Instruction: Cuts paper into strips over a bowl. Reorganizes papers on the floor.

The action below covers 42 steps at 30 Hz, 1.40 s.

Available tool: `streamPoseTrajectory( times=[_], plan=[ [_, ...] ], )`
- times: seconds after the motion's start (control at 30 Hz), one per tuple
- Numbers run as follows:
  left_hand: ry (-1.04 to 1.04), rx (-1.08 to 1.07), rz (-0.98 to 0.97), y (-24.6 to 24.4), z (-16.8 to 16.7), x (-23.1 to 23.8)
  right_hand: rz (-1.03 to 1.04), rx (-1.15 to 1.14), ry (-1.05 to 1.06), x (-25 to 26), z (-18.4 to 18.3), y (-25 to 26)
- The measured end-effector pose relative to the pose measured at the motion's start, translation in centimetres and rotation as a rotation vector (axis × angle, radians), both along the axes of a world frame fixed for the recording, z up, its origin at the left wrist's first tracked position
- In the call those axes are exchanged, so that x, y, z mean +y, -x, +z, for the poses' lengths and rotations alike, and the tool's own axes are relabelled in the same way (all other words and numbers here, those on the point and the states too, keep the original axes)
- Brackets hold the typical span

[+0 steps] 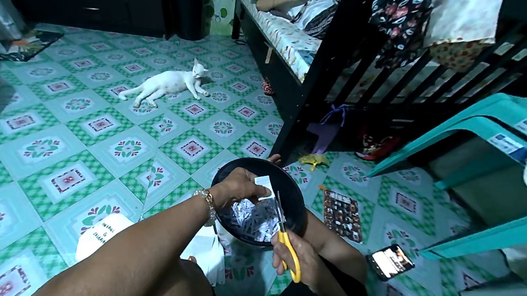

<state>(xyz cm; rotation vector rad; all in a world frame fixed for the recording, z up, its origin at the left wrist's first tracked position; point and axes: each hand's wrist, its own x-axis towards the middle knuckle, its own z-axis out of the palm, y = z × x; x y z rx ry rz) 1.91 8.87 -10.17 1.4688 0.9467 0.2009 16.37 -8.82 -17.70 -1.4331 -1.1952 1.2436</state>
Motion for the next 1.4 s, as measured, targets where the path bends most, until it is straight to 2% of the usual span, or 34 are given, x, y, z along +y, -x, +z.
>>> streamPoseTrajectory(
  times=[0.3, 0.57, 1.4],
  plan=[
    [-0.031, 0.034, -0.023, -0.4, 0.0, -0.3, -0.057, -0.074, 0.030, 0.7, 0.9, 0.8],
    [-0.015, 0.005, -0.028, 0.0, -0.2, -0.3, -0.106, -0.034, -0.007, 0.8, 0.3, 0.5],
    [0.001, 0.102, -0.063, -0.4, 0.6, -0.6, -0.093, -0.039, 0.033, 1.3, 0.9, 0.8]
  ],
)
